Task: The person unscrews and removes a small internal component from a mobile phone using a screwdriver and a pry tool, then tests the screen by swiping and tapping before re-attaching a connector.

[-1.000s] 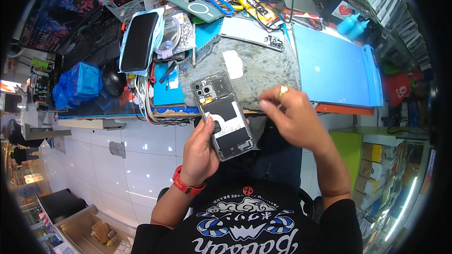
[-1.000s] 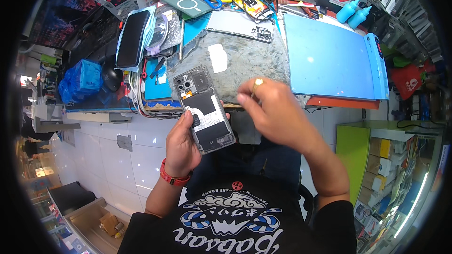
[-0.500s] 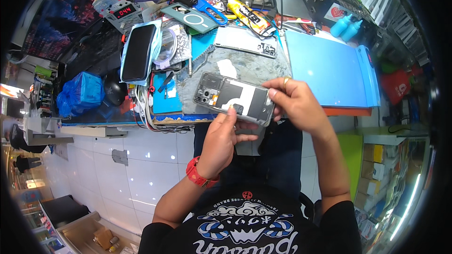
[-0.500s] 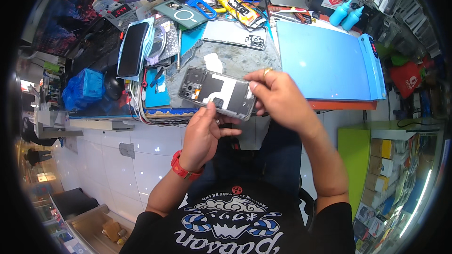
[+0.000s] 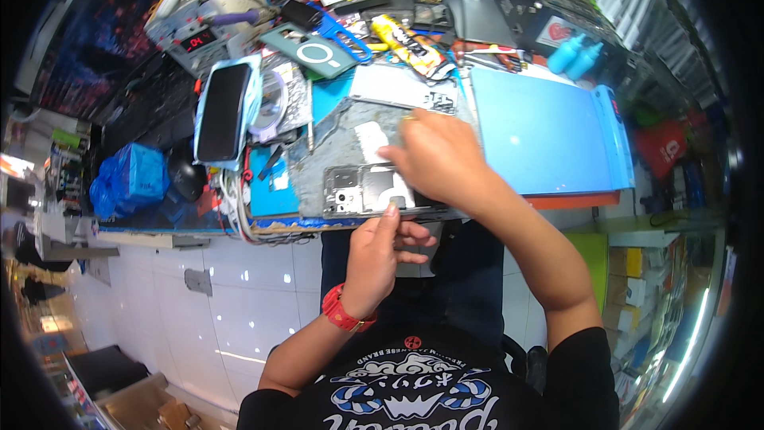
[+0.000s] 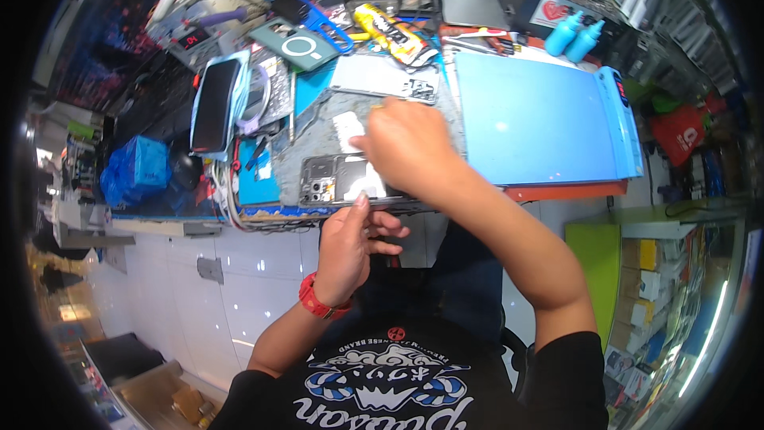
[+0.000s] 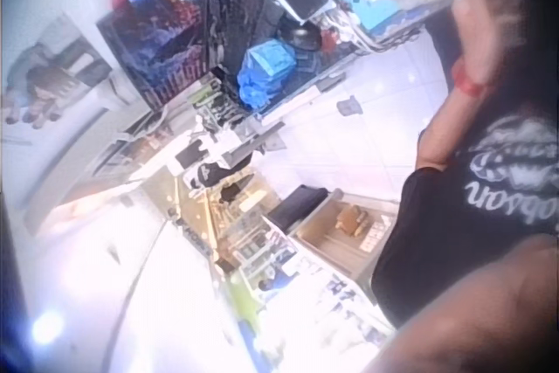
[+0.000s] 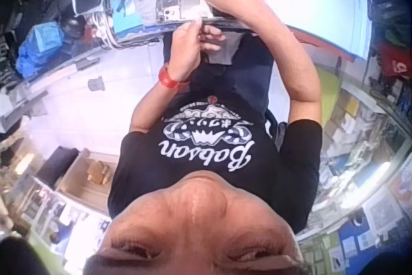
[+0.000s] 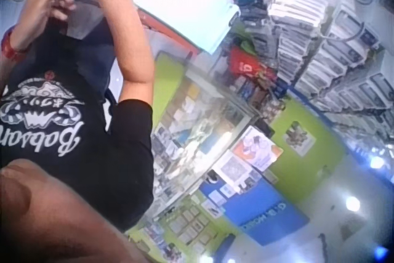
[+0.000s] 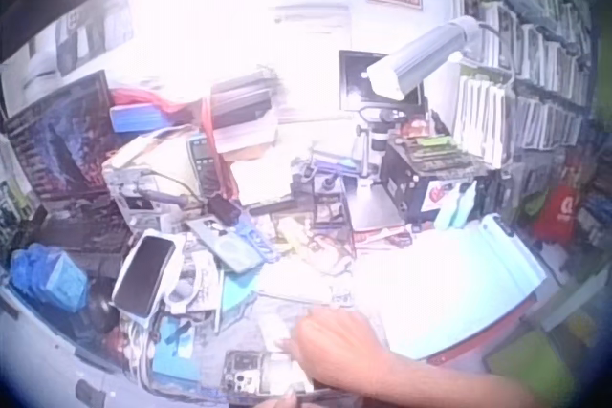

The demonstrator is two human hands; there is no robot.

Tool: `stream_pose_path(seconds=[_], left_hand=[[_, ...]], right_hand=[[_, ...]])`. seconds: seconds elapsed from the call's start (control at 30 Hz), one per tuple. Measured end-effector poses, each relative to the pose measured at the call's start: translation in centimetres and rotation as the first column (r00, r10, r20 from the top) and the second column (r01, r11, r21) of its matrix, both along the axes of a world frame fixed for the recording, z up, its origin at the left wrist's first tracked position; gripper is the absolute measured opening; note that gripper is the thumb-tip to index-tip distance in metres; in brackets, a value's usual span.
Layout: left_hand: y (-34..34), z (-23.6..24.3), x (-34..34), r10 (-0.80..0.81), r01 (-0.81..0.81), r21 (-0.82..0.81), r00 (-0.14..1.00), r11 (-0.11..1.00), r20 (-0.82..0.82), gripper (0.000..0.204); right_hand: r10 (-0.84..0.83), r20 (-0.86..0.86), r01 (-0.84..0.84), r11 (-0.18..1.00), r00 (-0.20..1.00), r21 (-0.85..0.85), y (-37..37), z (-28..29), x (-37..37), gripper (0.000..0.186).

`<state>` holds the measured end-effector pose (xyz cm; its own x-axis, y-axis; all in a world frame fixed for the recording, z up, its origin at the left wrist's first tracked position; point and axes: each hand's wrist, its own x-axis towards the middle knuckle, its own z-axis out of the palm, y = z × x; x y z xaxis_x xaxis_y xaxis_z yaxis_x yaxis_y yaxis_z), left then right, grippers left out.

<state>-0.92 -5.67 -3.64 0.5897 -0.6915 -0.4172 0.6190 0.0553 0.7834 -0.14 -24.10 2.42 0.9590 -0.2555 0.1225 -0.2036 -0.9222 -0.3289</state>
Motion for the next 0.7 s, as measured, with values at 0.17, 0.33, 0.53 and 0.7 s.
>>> stream_pose_path(seconds=[0.17,0.33,0.53,0.7], left_hand=[[-0.3,0.3,0.5,-0.022,0.018,0.053,0.997,0.998,0.072,0.054],[-0.7,0.8,0.8,-0.047,0.048,0.04,0.998,0.998,-0.039,0.055],[-0.4,1.5,3.0,-0.172,0.173,-0.005,0.979,0.985,-0.11,0.055],[0.8,1.7,4.3,-0.244,0.252,0.044,0.96,0.967,-0.139,0.052]], right_hand=[[0.039,0.052,-0.038,0.999,0.998,-0.021,1.7,-1.2,3.5,0.031],[0.005,0.101,-0.02,0.989,0.995,0.146,-0.3,-0.8,6.0,0.02],[0.179,0.372,-0.189,0.982,0.911,-0.009,-1.8,1.2,5.3,0.006],[-0.05,-0.155,0.015,0.975,0.987,-0.22,-8.7,6.0,-1.9,0.012]])
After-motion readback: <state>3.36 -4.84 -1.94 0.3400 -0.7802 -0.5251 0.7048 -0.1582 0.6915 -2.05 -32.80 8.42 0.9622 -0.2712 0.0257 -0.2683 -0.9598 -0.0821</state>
